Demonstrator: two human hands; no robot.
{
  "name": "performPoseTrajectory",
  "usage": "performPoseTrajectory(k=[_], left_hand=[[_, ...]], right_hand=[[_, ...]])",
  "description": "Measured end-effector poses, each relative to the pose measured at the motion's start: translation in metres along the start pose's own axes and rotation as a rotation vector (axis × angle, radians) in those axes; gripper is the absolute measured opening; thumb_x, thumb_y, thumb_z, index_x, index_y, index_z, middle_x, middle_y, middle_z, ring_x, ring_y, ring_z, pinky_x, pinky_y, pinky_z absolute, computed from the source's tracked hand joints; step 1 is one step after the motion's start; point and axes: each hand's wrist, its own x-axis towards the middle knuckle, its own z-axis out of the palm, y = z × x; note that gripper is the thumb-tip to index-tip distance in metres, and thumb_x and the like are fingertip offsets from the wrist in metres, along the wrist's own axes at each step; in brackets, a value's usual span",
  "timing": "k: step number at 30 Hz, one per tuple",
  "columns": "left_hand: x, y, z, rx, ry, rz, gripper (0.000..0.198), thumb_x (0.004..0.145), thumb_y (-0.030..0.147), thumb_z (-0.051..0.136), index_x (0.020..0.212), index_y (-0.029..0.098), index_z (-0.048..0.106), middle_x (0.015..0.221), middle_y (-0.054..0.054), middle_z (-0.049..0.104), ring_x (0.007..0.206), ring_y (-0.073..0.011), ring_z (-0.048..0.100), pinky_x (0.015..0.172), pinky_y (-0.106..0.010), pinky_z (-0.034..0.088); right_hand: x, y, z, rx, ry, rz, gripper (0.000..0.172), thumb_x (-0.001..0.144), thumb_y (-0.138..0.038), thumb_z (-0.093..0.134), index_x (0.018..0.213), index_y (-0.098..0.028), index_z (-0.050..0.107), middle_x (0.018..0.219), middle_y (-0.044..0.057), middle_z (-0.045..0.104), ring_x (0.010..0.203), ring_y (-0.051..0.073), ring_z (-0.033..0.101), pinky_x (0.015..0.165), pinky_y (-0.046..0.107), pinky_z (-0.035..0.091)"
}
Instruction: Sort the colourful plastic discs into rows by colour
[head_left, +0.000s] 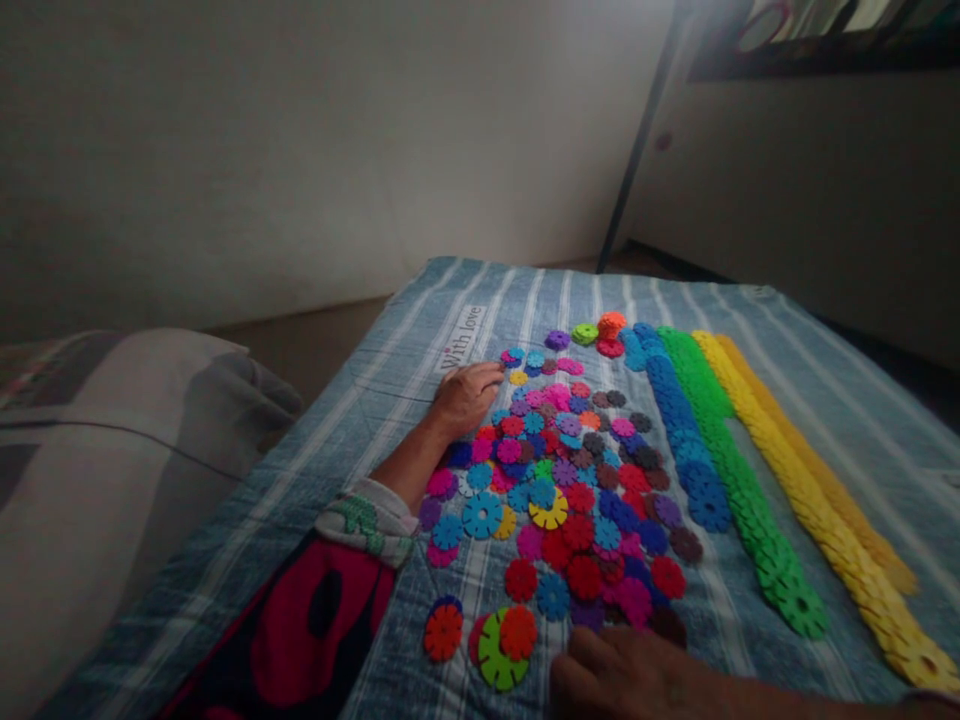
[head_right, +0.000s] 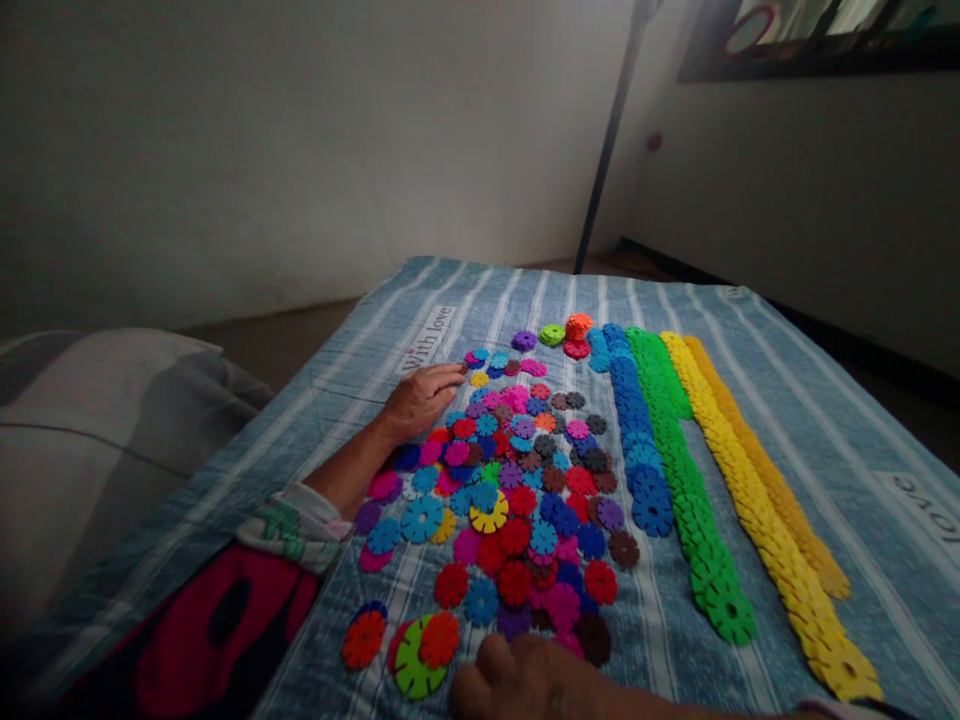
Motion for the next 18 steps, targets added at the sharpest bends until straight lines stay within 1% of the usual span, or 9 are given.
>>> performPoseTrajectory(k=[1,2,3,4,6,8,11,14,18], left_hand=[[0.000,0.000,0.000,-0.001,0.001,0.000,0.030,0.082,0.020,0.048,0.101,0.025,0.070,0.123,-0.002,0.067,0.115,-0.0171,0.061,0.105,-0.037,0.045],[0.000,0.000,0.000,-0.002,-0.001,-0.002,0.030,0.082,0.019,0.048,0.101,0.025,0.070,0.123,-0.002,0.067,0.115,-0.0171,0.061,0.105,-0.037,0.045],[0.000,0.000,0.001,-0.001,-0.003,-0.007,0.030,0.081,0.019,0.048,0.101,0.025,0.070,0.124,-0.002,0.067,0.115,-0.0172,0.061,0.106,-0.037,0.045],[0.000,0.000,0.001,0.000,-0.008,-0.012,0.030,0.081,0.019,0.048,0.101,0.024,0.070,0.124,-0.002,0.066,0.116,-0.0174,0.060,0.106,-0.037,0.044],[0.000,0.000,0.000,0.003,-0.019,-0.019,0.030,0.081,0.019,0.048,0.101,0.024,0.070,0.126,-0.003,0.065,0.117,-0.0176,0.059,0.107,-0.036,0.043],[0.000,0.001,-0.001,0.009,-0.026,-0.016,0.030,0.082,0.019,0.048,0.101,0.023,0.070,0.126,-0.003,0.065,0.118,-0.0174,0.059,0.108,-0.036,0.043],[-0.001,0.003,-0.003,0.019,-0.027,-0.007,0.030,0.082,0.019,0.048,0.101,0.022,0.070,0.126,-0.003,0.065,0.118,-0.0178,0.059,0.107,-0.036,0.043],[-0.002,0.003,-0.003,0.018,-0.022,0.002,0.029,0.082,0.018,0.048,0.101,0.022,0.070,0.126,-0.003,0.065,0.118,-0.0181,0.059,0.107,-0.038,0.043],[-0.002,0.003,-0.002,0.018,-0.012,-0.011,0.029,0.083,0.019,0.048,0.101,0.023,0.070,0.126,-0.003,0.066,0.119,-0.0183,0.059,0.107,-0.039,0.044]], right_hand=[[0.002,0.010,-0.019,0.073,-0.045,-0.045,0.015,0.084,-0.018,0.058,0.071,-0.019,0.052,0.066,0.000,0.056,0.052,0.012,0.039,0.038,0.025,0.025],[0.005,0.023,-0.039,0.130,-0.082,-0.020,0.012,0.083,-0.014,0.058,0.073,-0.018,0.053,0.073,0.000,0.058,0.058,0.012,0.045,0.042,0.024,0.031],[0.007,0.040,-0.057,0.201,-0.087,0.052,0.010,0.081,-0.009,0.057,0.076,-0.017,0.055,0.079,0.001,0.060,0.062,0.011,0.047,0.047,0.022,0.035],[0.009,0.061,-0.073,0.246,-0.043,0.122,0.008,0.080,-0.008,0.056,0.078,-0.016,0.056,0.083,0.003,0.060,0.066,0.010,0.050,0.052,0.021,0.039],[0.013,0.109,-0.094,0.276,0.108,0.233,0.005,0.079,-0.010,0.056,0.081,-0.015,0.058,0.086,0.004,0.060,0.069,0.010,0.052,0.060,0.023,0.044],[0.017,0.158,-0.102,0.265,0.157,0.325,0.006,0.075,-0.015,0.061,0.081,-0.016,0.060,0.082,0.002,0.060,0.069,0.011,0.054,0.064,0.024,0.045],[0.023,0.216,-0.101,0.221,0.203,0.451,0.020,0.070,-0.021,0.067,0.089,-0.016,0.063,0.084,0.002,0.061,0.073,0.012,0.057,0.067,0.026,0.047],[0.025,0.251,-0.099,0.157,0.215,0.482,0.027,0.069,-0.025,0.068,0.094,-0.016,0.065,0.087,0.003,0.062,0.074,0.013,0.058,0.069,0.027,0.047],[0.027,0.282,-0.103,0.047,0.219,0.525,0.030,0.071,-0.026,0.067,0.099,-0.016,0.067,0.092,0.005,0.063,0.077,0.015,0.059,0.072,0.028,0.047]])
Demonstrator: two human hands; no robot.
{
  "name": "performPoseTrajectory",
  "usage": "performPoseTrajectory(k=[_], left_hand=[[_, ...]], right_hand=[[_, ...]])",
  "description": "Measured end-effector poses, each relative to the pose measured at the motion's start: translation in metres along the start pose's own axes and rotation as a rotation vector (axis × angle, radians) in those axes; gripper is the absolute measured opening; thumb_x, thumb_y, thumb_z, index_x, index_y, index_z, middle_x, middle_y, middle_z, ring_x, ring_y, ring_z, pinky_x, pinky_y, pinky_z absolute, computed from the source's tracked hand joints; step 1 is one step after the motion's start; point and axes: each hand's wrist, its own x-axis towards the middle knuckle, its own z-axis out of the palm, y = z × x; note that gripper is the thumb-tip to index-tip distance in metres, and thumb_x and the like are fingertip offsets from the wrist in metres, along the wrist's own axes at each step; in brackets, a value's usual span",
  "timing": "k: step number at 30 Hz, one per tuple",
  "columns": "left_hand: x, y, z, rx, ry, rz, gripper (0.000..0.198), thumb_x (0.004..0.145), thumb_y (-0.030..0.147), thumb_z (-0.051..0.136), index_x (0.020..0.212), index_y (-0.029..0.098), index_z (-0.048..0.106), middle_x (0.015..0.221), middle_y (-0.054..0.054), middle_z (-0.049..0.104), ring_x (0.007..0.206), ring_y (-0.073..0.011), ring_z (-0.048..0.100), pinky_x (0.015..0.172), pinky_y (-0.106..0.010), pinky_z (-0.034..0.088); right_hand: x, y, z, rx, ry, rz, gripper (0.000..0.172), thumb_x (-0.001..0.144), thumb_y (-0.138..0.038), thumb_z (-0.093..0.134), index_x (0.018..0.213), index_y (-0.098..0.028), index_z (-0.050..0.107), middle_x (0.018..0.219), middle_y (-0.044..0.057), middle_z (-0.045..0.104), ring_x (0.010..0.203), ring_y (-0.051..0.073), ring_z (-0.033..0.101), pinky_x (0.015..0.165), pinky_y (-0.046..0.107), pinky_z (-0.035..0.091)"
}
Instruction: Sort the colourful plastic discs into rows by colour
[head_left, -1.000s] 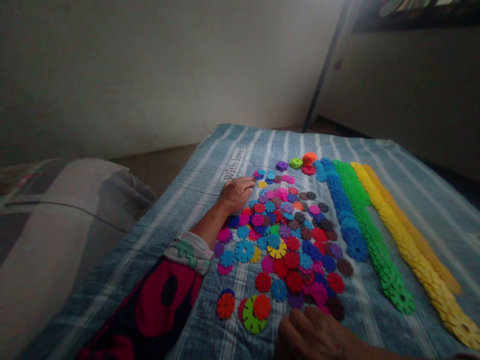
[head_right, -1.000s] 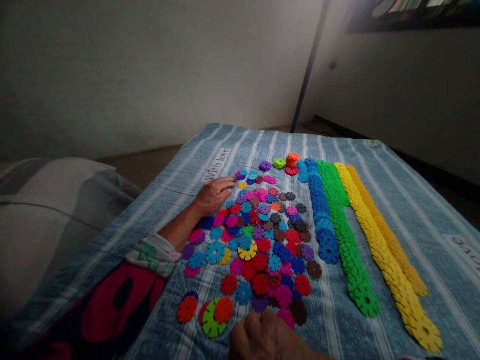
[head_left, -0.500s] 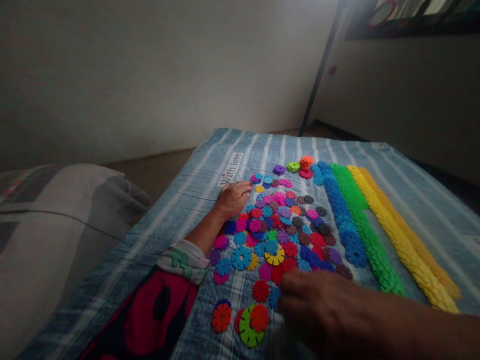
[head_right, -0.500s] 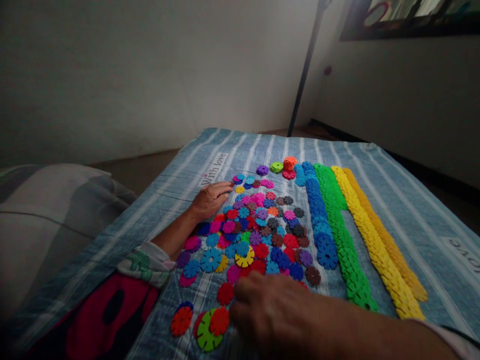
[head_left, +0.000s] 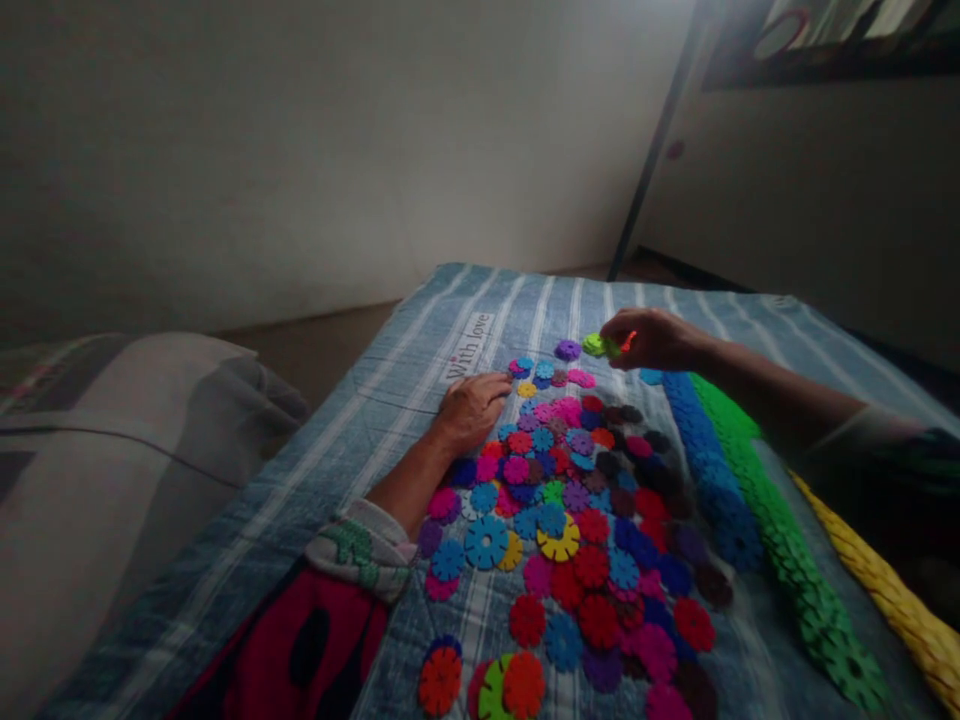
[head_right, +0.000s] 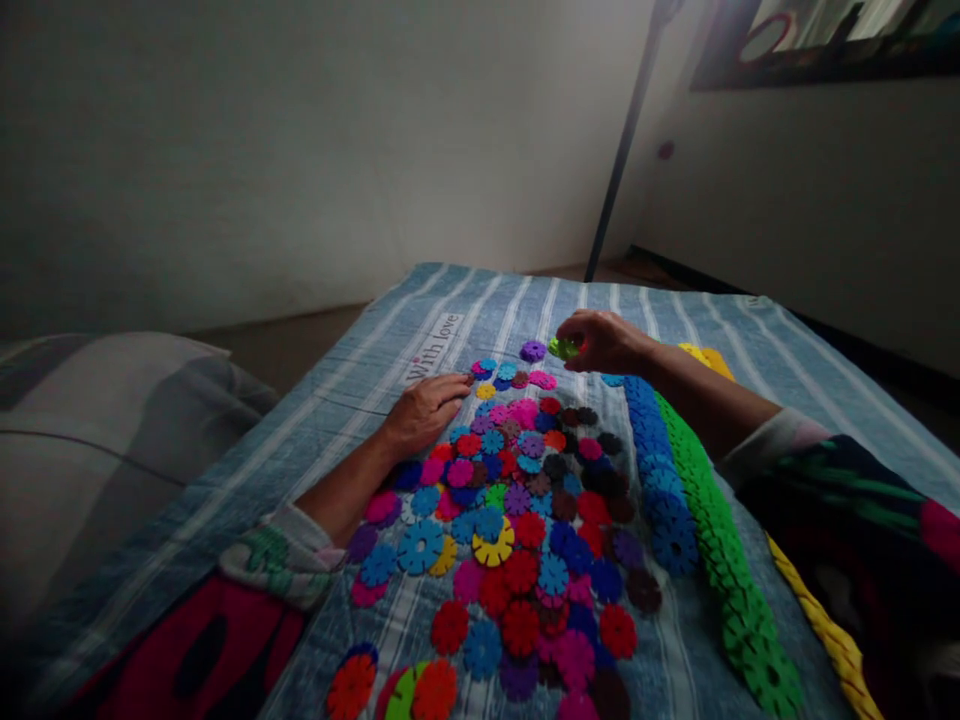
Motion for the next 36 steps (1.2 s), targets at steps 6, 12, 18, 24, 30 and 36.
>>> performPoseTrajectory(k=[6,12,18,24,30,36], left_hand=[[-0.001,0.001,-0.001,-0.002,-0.020,-0.008,0.029,0.083,0.020,0.048,0.102,0.023,0.070,0.127,-0.004,0.065,0.120,-0.0194,0.058,0.107,-0.040,0.043],[-0.001,0.000,-0.002,0.001,-0.023,-0.004,0.029,0.084,0.020,0.047,0.103,0.023,0.069,0.127,-0.003,0.065,0.120,-0.0192,0.058,0.107,-0.041,0.042],[-0.001,0.003,-0.002,0.010,-0.038,-0.013,0.030,0.083,0.018,0.048,0.104,0.022,0.069,0.127,-0.004,0.065,0.121,-0.0200,0.057,0.106,-0.041,0.042],[-0.001,0.001,-0.001,0.011,-0.015,0.004,0.029,0.083,0.019,0.048,0.102,0.024,0.069,0.126,-0.002,0.065,0.119,-0.0183,0.058,0.106,-0.039,0.043],[0.000,0.001,0.000,0.006,-0.024,-0.001,0.029,0.083,0.018,0.048,0.103,0.023,0.069,0.128,-0.003,0.064,0.119,-0.0184,0.058,0.107,-0.041,0.043],[0.000,0.007,0.002,-0.022,-0.028,-0.014,0.030,0.083,0.016,0.048,0.101,0.024,0.070,0.126,-0.001,0.065,0.120,-0.0169,0.058,0.108,-0.038,0.042]], right_hand=[[0.033,0.019,-0.002,-0.277,-0.047,0.020,0.034,0.070,-0.019,0.065,0.104,-0.013,0.069,0.099,0.010,0.064,0.083,0.019,0.060,0.072,0.027,0.044],[0.062,0.023,0.014,-0.411,-0.180,0.047,0.042,0.072,-0.019,0.065,0.114,-0.013,0.067,0.110,0.011,0.065,0.096,0.022,0.060,0.079,0.027,0.044],[0.070,0.030,0.021,-0.453,-0.246,0.087,0.045,0.072,-0.018,0.067,0.117,-0.013,0.066,0.112,0.014,0.066,0.099,0.025,0.061,0.080,0.029,0.044],[0.072,0.029,0.021,-0.505,-0.287,0.150,0.050,0.072,-0.022,0.071,0.121,-0.016,0.064,0.113,0.012,0.066,0.101,0.027,0.062,0.081,0.031,0.045],[0.060,0.013,0.011,-0.462,-0.226,0.089,0.046,0.077,-0.027,0.070,0.120,-0.014,0.064,0.117,0.014,0.063,0.100,0.027,0.061,0.080,0.033,0.045],[0.012,-0.063,0.018,-0.235,-0.224,-0.252,0.022,0.084,-0.023,0.060,0.103,-0.017,0.069,0.104,0.009,0.064,0.087,0.018,0.059,0.070,0.028,0.041]])
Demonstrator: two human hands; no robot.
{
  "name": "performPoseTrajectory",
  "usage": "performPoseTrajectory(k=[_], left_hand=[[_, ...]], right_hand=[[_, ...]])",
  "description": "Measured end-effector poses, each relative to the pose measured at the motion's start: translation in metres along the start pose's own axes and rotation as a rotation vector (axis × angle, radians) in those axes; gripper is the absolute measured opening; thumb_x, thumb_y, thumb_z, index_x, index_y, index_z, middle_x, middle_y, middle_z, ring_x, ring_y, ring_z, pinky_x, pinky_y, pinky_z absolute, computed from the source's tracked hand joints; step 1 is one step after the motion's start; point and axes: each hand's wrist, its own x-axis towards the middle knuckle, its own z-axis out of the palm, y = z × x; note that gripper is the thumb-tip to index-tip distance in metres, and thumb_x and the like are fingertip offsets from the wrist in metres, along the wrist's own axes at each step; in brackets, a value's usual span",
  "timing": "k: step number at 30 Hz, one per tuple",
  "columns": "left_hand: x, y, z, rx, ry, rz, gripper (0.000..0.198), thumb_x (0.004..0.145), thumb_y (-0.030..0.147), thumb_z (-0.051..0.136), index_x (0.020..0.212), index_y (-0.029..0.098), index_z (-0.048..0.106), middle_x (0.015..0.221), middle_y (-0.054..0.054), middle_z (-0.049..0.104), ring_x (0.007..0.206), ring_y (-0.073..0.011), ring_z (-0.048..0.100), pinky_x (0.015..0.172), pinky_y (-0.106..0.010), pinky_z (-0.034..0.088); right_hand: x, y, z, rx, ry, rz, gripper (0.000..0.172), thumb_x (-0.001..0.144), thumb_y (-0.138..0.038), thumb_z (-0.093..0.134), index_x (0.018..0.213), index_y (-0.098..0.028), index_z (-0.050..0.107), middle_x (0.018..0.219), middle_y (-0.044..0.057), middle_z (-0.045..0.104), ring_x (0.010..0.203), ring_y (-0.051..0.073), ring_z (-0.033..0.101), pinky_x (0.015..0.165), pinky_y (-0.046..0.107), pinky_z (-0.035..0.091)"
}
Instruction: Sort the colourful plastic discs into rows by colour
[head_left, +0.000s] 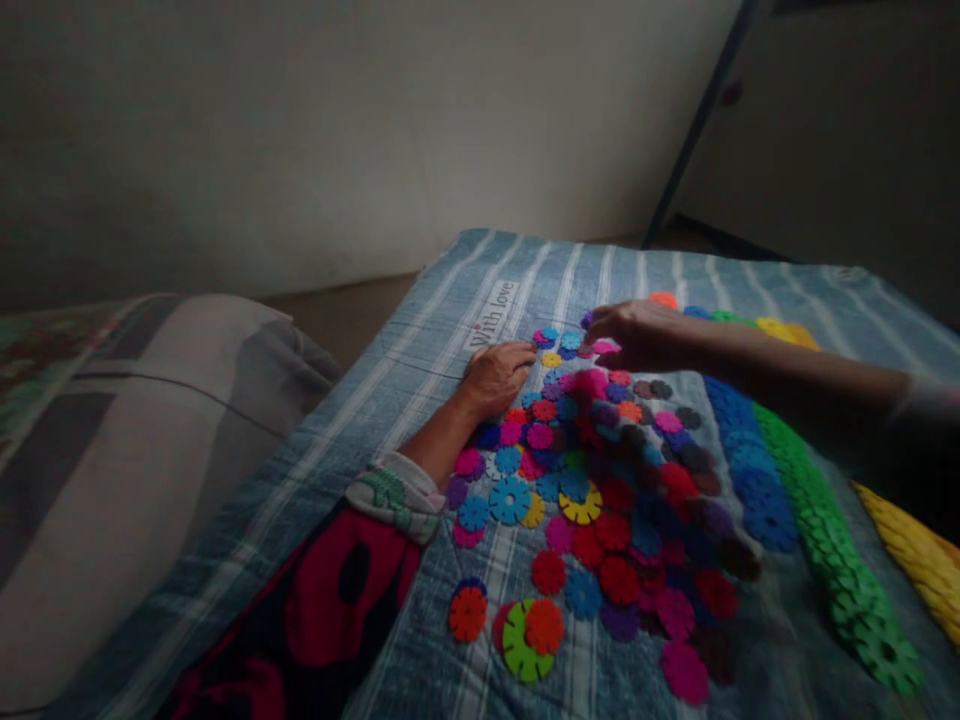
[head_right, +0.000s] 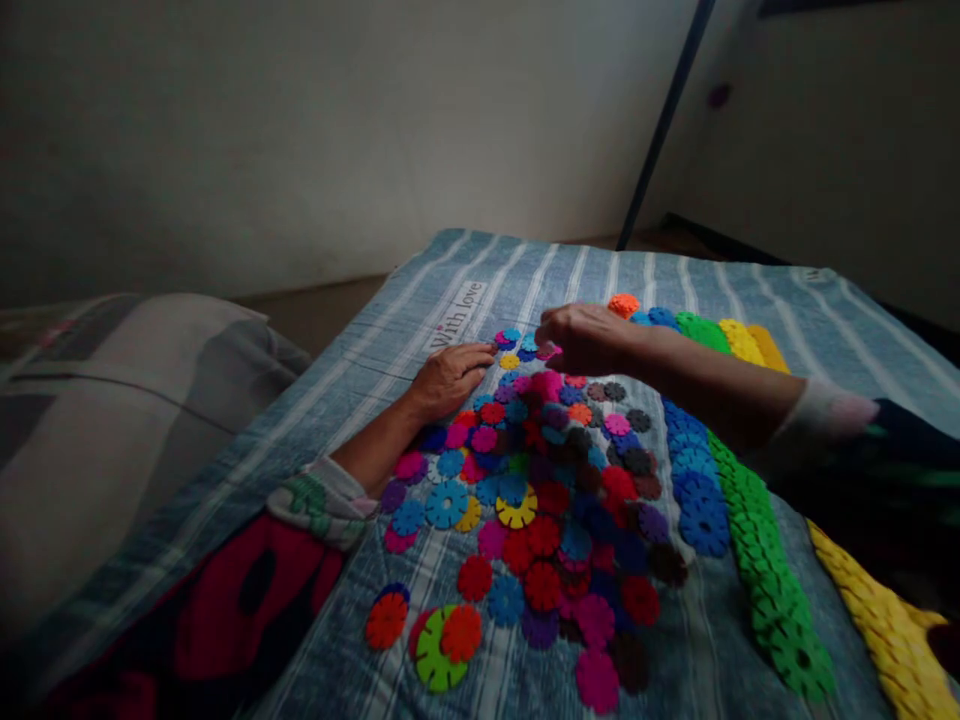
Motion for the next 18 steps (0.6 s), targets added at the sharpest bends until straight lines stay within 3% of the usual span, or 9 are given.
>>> performPoseTrajectory(k=[6,9,13,18], left_hand=[[0.001,0.000,0.002,0.019,0.006,-0.016,0.030,0.083,0.017,0.048,0.103,0.023,0.070,0.128,-0.001,0.064,0.120,-0.0169,0.058,0.108,-0.035,0.042],[0.001,-0.003,0.004,0.028,0.014,0.003,0.030,0.082,0.017,0.049,0.103,0.022,0.070,0.128,-0.003,0.064,0.119,-0.0173,0.059,0.108,-0.035,0.042],[0.001,-0.004,0.005,0.028,0.023,0.012,0.030,0.082,0.017,0.049,0.102,0.023,0.070,0.127,-0.002,0.065,0.119,-0.0168,0.059,0.107,-0.036,0.043],[0.001,-0.001,0.004,0.003,0.021,0.007,0.030,0.083,0.017,0.048,0.103,0.020,0.071,0.126,-0.004,0.065,0.118,-0.0162,0.059,0.107,-0.033,0.043]], right_hand=[[-0.045,-0.129,0.011,0.232,-0.066,-0.484,0.016,0.091,-0.021,0.052,0.085,-0.015,0.067,0.087,0.006,0.058,0.078,0.015,0.049,0.069,0.031,0.038],[-0.059,-0.169,0.022,0.290,-0.022,-0.571,0.023,0.094,-0.025,0.049,0.078,-0.016,0.063,0.086,0.004,0.056,0.075,0.015,0.044,0.069,0.032,0.037],[-0.065,-0.182,0.033,0.304,-0.018,-0.553,0.023,0.095,-0.026,0.050,0.078,-0.016,0.063,0.092,0.006,0.057,0.080,0.018,0.044,0.072,0.035,0.037],[-0.071,-0.162,0.040,0.282,-0.038,-0.466,0.014,0.091,-0.020,0.054,0.081,-0.016,0.063,0.092,0.007,0.056,0.088,0.020,0.046,0.077,0.036,0.038]])
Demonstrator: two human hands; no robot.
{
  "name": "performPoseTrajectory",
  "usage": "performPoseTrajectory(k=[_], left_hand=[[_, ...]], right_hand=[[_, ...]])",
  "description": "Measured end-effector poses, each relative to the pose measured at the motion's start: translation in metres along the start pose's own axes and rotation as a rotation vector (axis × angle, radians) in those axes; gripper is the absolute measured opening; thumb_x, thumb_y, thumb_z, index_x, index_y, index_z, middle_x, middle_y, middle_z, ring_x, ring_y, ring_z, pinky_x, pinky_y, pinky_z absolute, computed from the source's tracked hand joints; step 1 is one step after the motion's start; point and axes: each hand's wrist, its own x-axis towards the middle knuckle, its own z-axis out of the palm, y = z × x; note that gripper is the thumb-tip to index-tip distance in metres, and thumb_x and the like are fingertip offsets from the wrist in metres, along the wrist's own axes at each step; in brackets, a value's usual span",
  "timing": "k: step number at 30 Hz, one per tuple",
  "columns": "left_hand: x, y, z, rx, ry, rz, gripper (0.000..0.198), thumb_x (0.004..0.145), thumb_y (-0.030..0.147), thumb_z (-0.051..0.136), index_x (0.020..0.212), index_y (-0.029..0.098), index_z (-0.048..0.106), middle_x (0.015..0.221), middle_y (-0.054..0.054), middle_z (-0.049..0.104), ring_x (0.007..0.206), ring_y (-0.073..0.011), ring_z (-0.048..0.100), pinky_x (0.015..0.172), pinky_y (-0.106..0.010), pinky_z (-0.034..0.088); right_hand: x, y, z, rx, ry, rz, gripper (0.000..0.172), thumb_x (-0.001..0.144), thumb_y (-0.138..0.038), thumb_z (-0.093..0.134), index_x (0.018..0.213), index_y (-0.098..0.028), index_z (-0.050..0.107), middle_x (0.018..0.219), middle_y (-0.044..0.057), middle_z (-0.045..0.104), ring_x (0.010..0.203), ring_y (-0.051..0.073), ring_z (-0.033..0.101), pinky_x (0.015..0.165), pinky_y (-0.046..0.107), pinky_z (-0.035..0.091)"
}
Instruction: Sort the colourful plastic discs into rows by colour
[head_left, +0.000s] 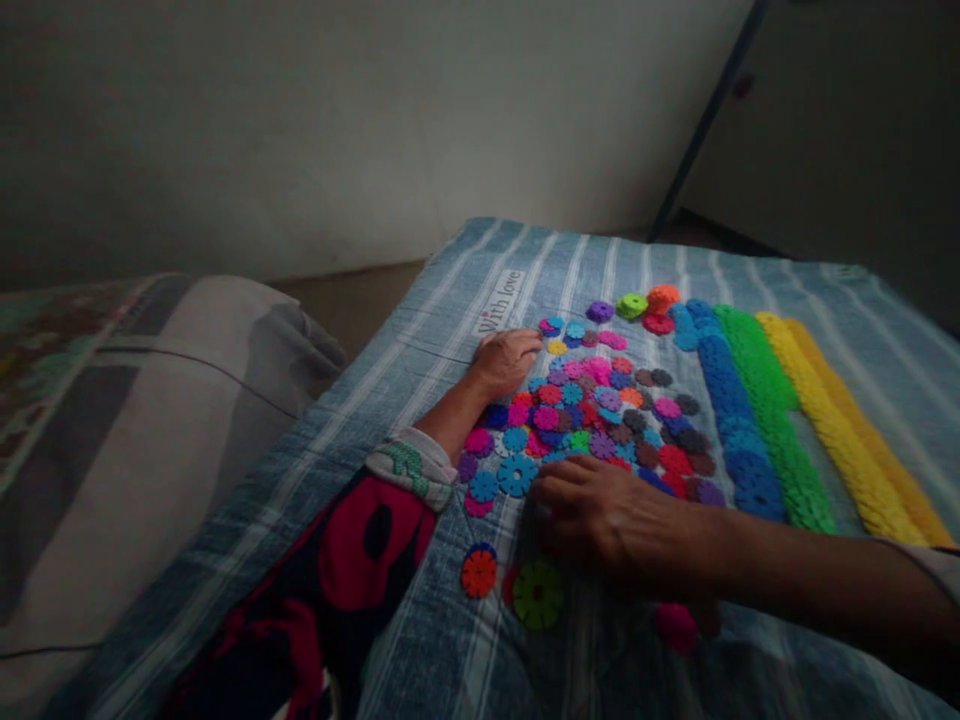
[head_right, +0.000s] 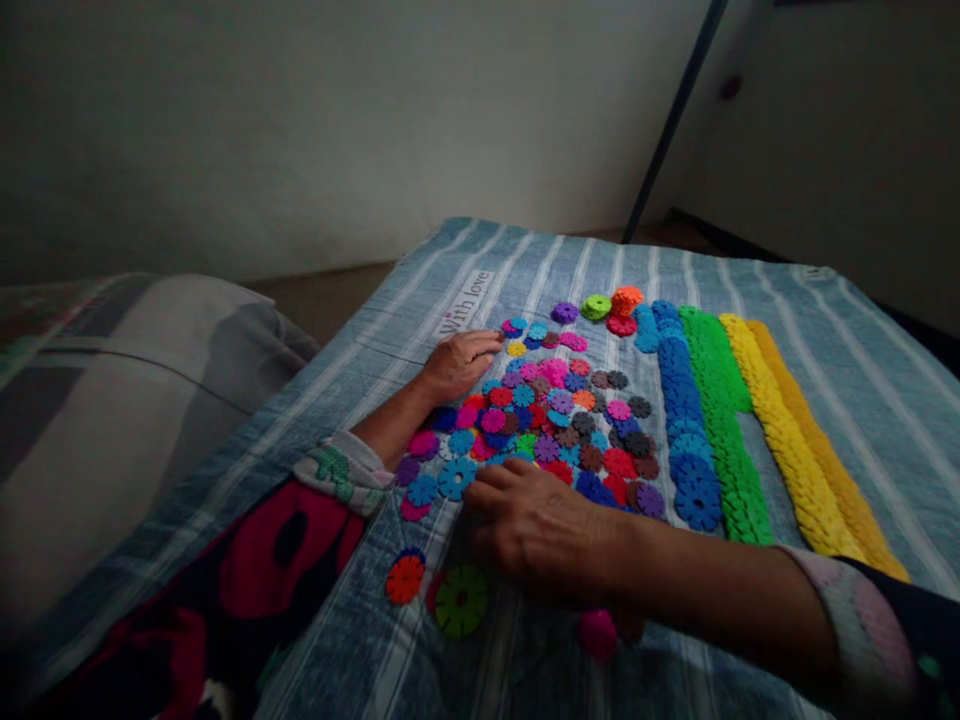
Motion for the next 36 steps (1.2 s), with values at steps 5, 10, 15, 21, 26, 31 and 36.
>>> performPoseTrajectory(k=[5,10,15,21,26,31,36], left_hand=[[0.000,0.000,0.000,0.004,0.007,0.000,0.030,0.082,0.017,0.049,0.102,0.024,0.071,0.126,0.000,0.066,0.118,-0.0153,0.059,0.107,-0.034,0.043],[0.002,-0.005,0.002,0.015,0.015,0.013,0.029,0.082,0.017,0.049,0.101,0.023,0.071,0.126,-0.001,0.065,0.117,-0.0165,0.060,0.107,-0.035,0.044],[0.002,-0.007,0.002,0.020,0.011,0.011,0.029,0.082,0.019,0.049,0.102,0.021,0.070,0.127,-0.003,0.065,0.117,-0.0176,0.060,0.107,-0.036,0.044],[0.002,-0.008,0.001,0.023,0.003,0.008,0.030,0.081,0.018,0.049,0.102,0.023,0.070,0.126,-0.002,0.066,0.117,-0.0172,0.060,0.106,-0.036,0.044],[0.003,-0.009,0.001,0.016,-0.004,0.007,0.030,0.082,0.019,0.048,0.102,0.024,0.070,0.125,-0.002,0.066,0.117,-0.0171,0.060,0.106,-0.036,0.044],[0.003,-0.006,0.000,0.005,-0.013,-0.008,0.031,0.082,0.019,0.048,0.103,0.022,0.071,0.126,-0.004,0.065,0.118,-0.0184,0.059,0.107,-0.036,0.043],[0.002,-0.006,-0.003,0.020,-0.012,-0.014,0.031,0.082,0.019,0.047,0.103,0.023,0.070,0.127,-0.003,0.065,0.120,-0.0180,0.058,0.107,-0.037,0.043]], right_hand=[[-0.003,-0.009,-0.004,0.043,0.028,0.078,0.015,0.092,-0.021,0.053,0.083,-0.016,0.064,0.093,0.008,0.057,0.090,0.020,0.047,0.079,0.036,0.039],[0.007,-0.035,0.005,-0.016,0.058,0.019,0.020,0.095,-0.026,0.048,0.085,-0.017,0.063,0.093,0.007,0.056,0.093,0.024,0.047,0.080,0.041,0.040],[0.005,-0.040,0.012,-0.098,0.063,0.013,0.016,0.093,-0.022,0.048,0.090,-0.015,0.062,0.096,0.008,0.055,0.091,0.024,0.046,0.079,0.042,0.041],[-0.003,-0.036,0.014,-0.114,0.105,-0.035,0.017,0.093,-0.025,0.050,0.089,-0.017,0.064,0.104,0.009,0.057,0.099,0.025,0.045,0.090,0.046,0.039],[-0.018,-0.035,0.007,-0.076,0.073,-0.017,0.019,0.094,-0.024,0.051,0.083,-0.016,0.064,0.093,0.007,0.059,0.091,0.021,0.049,0.094,0.043,0.039],[-0.034,-0.013,-0.008,-0.019,0.127,0.110,0.015,0.091,-0.022,0.053,0.081,-0.016,0.063,0.091,0.007,0.062,0.088,0.020,0.052,0.091,0.042,0.042],[-0.051,0.055,-0.028,-0.167,0.290,0.200,0.018,0.088,-0.029,0.056,0.090,-0.016,0.066,0.100,0.012,0.064,0.096,0.023,0.056,0.087,0.044,0.045]])
